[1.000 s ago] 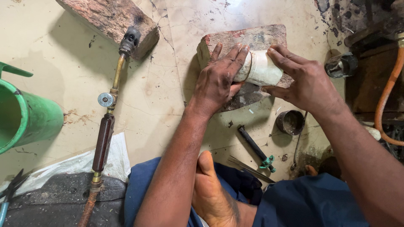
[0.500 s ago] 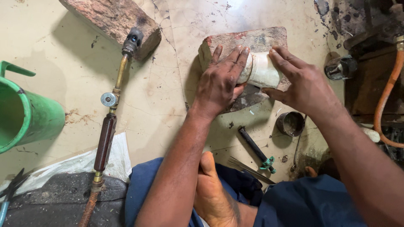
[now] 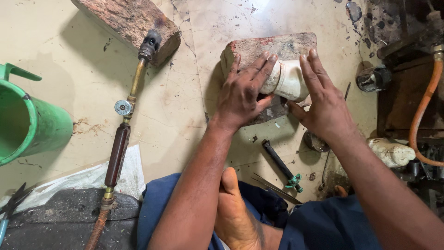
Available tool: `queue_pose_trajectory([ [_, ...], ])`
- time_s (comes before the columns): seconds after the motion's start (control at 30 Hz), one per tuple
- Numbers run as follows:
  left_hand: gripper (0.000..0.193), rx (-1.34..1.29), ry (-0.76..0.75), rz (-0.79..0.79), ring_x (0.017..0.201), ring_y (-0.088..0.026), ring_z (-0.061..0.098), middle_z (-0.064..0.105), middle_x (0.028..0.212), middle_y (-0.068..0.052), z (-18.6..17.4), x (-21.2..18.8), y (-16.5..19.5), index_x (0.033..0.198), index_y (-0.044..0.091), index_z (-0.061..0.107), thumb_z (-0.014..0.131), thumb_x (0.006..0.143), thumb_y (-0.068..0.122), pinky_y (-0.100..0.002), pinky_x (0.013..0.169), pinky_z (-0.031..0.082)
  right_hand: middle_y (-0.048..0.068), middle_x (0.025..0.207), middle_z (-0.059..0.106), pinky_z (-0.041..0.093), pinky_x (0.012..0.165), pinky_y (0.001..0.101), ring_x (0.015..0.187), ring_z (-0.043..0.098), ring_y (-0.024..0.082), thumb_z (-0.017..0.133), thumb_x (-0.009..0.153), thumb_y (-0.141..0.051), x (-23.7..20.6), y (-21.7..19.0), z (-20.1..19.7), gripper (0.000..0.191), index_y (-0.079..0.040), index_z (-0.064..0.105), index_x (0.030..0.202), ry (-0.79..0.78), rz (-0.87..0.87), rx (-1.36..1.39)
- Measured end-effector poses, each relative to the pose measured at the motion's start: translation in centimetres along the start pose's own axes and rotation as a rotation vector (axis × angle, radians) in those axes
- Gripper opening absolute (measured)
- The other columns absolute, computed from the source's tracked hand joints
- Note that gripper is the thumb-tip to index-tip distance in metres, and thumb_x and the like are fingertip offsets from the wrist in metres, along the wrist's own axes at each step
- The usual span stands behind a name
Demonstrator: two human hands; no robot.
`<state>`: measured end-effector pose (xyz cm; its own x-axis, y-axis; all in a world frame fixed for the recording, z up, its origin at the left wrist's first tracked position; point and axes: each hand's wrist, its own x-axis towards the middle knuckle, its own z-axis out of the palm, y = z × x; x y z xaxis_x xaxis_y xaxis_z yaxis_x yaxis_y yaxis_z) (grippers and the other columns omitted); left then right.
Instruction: The person sits on the floor and repeatedly rubs the rim and outer surface of a small white ceramic cup with their fingers. They rotate the cup in their hands to access different areas and briefly place it on a brick before continuing to smooth it.
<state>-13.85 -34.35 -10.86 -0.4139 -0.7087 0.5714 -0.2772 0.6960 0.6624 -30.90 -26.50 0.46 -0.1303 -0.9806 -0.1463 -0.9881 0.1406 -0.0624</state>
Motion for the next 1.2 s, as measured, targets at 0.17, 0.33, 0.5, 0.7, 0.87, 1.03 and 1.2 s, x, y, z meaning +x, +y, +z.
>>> queue_pose_trajectory([
  [0.17, 0.117, -0.024, -0.020, -0.036, 0.131, -0.028, 0.065, 0.055, 0.153, -0.009, -0.4, 0.2, -0.1, 0.161, 0.027, 0.024, 0.096, 0.069, 0.028, -0.059, 0.128, 0.026, 0.012, 0.169, 0.008, 0.049, 0.104, 0.0552, 0.141, 0.041, 0.045, 0.091, 0.068, -0.032, -0.4, -0.3, 0.0, 0.123, -0.021, 0.013, 0.163, 0.050, -0.069, 0.023],
  [0.33, 0.124, -0.070, 0.047, -0.014, 0.138, -0.031, 0.058, 0.051, 0.157, -0.009, -1.6, 0.8, 0.5, 0.162, 0.027, 0.019, 0.098, 0.066, 0.024, -0.060, 0.130, 0.023, 0.016, 0.168, 0.019, 0.044, 0.110, 0.0552, 0.146, 0.036, 0.040, 0.092, 0.068, -0.035, -0.1, 0.6, 0.7, 0.120, -0.019, 0.020, 0.163, 0.095, -0.130, -0.023],
  [0.5, 0.118, -0.039, 0.077, -0.020, 0.143, -0.037, 0.052, 0.052, 0.154, -0.011, -5.0, 0.8, 2.4, 0.162, 0.014, 0.021, 0.093, 0.068, 0.023, -0.060, 0.128, 0.025, 0.014, 0.161, 0.040, 0.042, 0.112, 0.0546, 0.143, 0.042, 0.034, 0.092, 0.066, -0.038, 1.0, 1.5, 1.4, 0.106, -0.014, 0.039, 0.155, 0.117, -0.165, -0.067],
  [0.7, 0.077, -0.118, 0.191, -0.388, 0.142, -0.029, 0.057, 0.056, 0.156, -0.013, -9.9, -3.8, 7.7, 0.157, 0.008, 0.043, 0.080, 0.091, 0.022, -0.047, 0.125, 0.041, 0.022, 0.144, 0.058, 0.059, 0.095, 0.0440, 0.119, 0.065, 0.034, 0.092, 0.066, -0.041, -4.5, -0.5, -1.4, 0.093, -0.008, 0.055, 0.145, 0.432, -0.145, 0.222],
  [0.87, 0.080, -0.849, 0.091, -0.655, 0.140, -0.026, 0.052, 0.055, 0.149, -0.017, -9.7, -10.8, 14.2, 0.150, 0.001, 0.040, 0.081, 0.085, 0.025, -0.039, 0.114, 0.043, 0.019, 0.119, 0.073, 0.064, 0.089, 0.0409, 0.104, 0.075, 0.027, 0.091, 0.065, -0.040, -15.9, -5.7, -3.7, 0.081, -0.005, 0.064, 0.133, 0.609, -0.046, 0.498],
  [1.03, 0.064, -1.318, -0.042, -0.742, 0.120, -0.024, 0.060, 0.063, 0.132, -0.017, -10.6, -16.0, 19.7, 0.149, -0.002, 0.050, 0.073, 0.096, 0.024, -0.038, 0.099, 0.048, 0.017, 0.116, 0.076, 0.063, 0.086, 0.0377, 0.105, 0.078, 0.025, 0.093, 0.064, -0.039, -24.3, -9.4, -2.1, 0.083, -0.001, 0.063, 0.131, 0.513, 0.031, 0.902],
  [1.2, 0.057, -1.443, 0.087, -0.790, 0.119, -0.024, 0.066, 0.068, 0.130, -0.017, -12.0, -18.3, 22.4, 0.139, -0.006, 0.054, 0.073, 0.093, 0.021, -0.040, 0.104, 0.052, 0.018, 0.131, 0.069, 0.064, 0.086, 0.0377, 0.115, 0.072, 0.028, 0.097, 0.055, -0.038, -28.4, -8.0, -0.4, 0.097, -0.002, 0.059, 0.137, 0.311, -0.121, 0.898],
])
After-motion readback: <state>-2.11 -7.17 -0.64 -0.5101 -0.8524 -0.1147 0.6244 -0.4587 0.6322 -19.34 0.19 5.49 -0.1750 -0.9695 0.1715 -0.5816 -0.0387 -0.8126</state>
